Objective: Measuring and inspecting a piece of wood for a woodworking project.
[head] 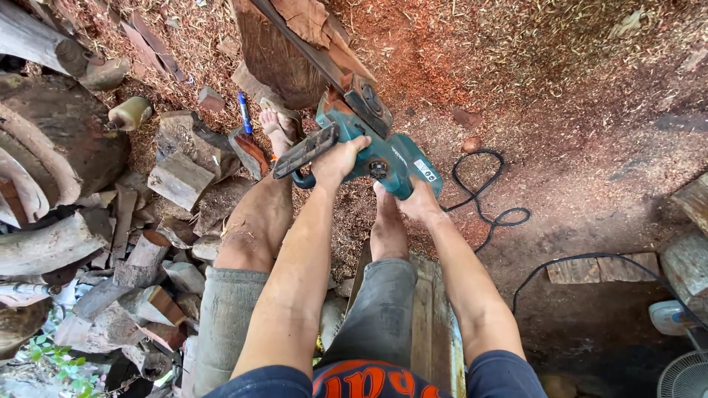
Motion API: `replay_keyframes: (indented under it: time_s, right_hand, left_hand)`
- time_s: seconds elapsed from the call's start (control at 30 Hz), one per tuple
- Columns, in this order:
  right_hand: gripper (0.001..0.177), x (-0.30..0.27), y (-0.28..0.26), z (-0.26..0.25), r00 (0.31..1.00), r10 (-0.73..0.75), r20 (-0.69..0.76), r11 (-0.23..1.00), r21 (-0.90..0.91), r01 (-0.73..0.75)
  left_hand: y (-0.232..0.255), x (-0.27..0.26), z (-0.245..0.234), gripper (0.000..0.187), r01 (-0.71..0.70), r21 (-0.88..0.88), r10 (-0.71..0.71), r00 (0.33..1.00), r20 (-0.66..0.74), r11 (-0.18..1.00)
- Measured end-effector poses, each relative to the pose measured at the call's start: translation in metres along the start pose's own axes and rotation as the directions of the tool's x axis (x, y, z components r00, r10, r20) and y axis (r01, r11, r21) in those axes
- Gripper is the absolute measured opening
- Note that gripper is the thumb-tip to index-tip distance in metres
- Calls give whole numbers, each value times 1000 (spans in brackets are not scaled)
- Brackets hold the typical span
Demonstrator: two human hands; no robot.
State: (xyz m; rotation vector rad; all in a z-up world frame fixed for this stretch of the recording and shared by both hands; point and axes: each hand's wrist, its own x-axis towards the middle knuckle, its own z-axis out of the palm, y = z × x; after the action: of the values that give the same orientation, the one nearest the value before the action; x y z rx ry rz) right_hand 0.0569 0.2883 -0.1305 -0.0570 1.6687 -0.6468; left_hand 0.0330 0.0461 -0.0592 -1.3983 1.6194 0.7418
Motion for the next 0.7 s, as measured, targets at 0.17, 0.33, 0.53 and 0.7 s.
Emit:
replay_keyframes:
  time_s: [0.17, 0.33, 0.53, 0.7]
  right_hand:
    - [49, 10, 10, 1, 1000, -22, -6, 1000, -3, 22]
    - [48, 16, 18, 4, 1000, -26, -18, 1000, -1, 26]
    - [43, 6, 10, 2, 999, 39, 9, 999, 2, -39]
    - [47, -7, -4, 0, 999, 39, 0, 998, -43, -39]
  left_hand:
    - [-1, 4, 9, 67, -34, -16, 33, 999, -19, 999]
    - [-2, 7, 14, 65, -42, -31, 41, 999, -20, 999]
    - [0, 1, 6, 64, -42, -16, 42, 999, -7, 999]
    - [3, -3, -9, 65, -53, 4, 53, 998, -27, 999]
